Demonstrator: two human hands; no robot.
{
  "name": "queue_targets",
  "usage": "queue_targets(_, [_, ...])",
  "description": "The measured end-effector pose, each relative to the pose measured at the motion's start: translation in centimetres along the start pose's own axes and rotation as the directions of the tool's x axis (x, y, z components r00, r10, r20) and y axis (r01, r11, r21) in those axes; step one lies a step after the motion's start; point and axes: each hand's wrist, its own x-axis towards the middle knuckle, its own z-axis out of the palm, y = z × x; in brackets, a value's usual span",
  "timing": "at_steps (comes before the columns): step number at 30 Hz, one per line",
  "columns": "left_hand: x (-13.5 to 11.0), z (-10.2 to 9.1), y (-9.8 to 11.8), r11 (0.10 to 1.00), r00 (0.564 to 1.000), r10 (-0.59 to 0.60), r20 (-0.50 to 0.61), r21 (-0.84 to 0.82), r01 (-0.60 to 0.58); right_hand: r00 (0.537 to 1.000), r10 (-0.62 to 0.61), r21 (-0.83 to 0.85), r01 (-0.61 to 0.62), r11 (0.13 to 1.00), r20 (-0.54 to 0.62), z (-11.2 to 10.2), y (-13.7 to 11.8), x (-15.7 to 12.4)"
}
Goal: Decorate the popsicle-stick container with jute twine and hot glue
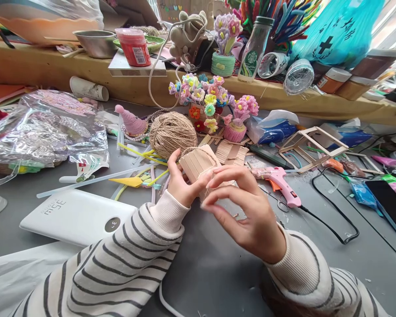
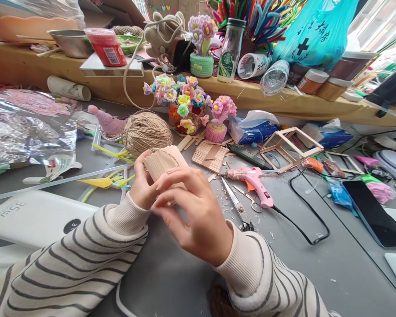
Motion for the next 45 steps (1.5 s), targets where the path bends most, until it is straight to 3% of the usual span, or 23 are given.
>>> queue_targets(4, [0.0,0.2,0.2,1.000,0.999,-0.002,-0.043,-0.018,0.001,0.979,-0.137,0.035,0.133,0.991,0.150,0.5,-1.7,-0.2])
queue_targets(6, [0.1,0.3,0.1,0.999,0.999,0.010,-0.054,-0.037,-0.012,0.985,-0.124,0.036,0.120,0.992,0.120,0.3,-1.7,-0.2])
queue_targets(10, [0.7,0.2,-0.6,0.992,0.998,0.034,-0.052,-0.117,-0.040,0.991,0.086,0.006,-0.086,0.996,-0.102,-0.8,0.3,0.2])
queue_targets(14, [1.7,-0.2,-1.3,0.980,0.994,0.045,0.101,-0.196,-0.025,0.923,0.305,0.069,-0.298,0.952,-0.234,-1.6,2.3,0.3])
queue_targets(22, [1.6,-0.2,-1.0,0.957,0.971,0.050,0.235,-0.288,0.020,0.887,0.360,-0.009,-0.379,0.925,-0.287,-2.0,3.5,0.1])
queue_targets(28, [0.8,-0.3,-0.8,0.978,0.969,0.118,0.217,-0.196,-0.075,0.895,0.348,-0.237,-0.415,0.878,-0.279,-2.9,5.0,0.4])
queue_targets(33, [-0.5,0.0,-0.2,0.987,0.974,0.159,0.163,-0.018,-0.158,0.939,0.312,-0.106,-0.328,0.939,-0.144,-2.5,4.2,0.7])
queue_targets(38, [-1.0,0.2,0.0,0.962,0.959,0.236,0.159,0.103,-0.254,0.943,0.319,-0.079,-0.326,0.942,-0.096,-1.2,3.5,0.5])
queue_targets(41, [-0.9,0.2,0.0,0.969,0.964,0.218,0.152,0.080,-0.232,0.921,0.379,-0.036,-0.383,0.923,-0.089,-0.9,3.6,0.4])
queue_targets(45, [-0.6,0.0,0.1,0.991,0.980,0.134,0.145,-0.045,-0.129,0.834,0.547,0.181,-0.529,0.829,-0.068,-1.0,3.7,0.3])
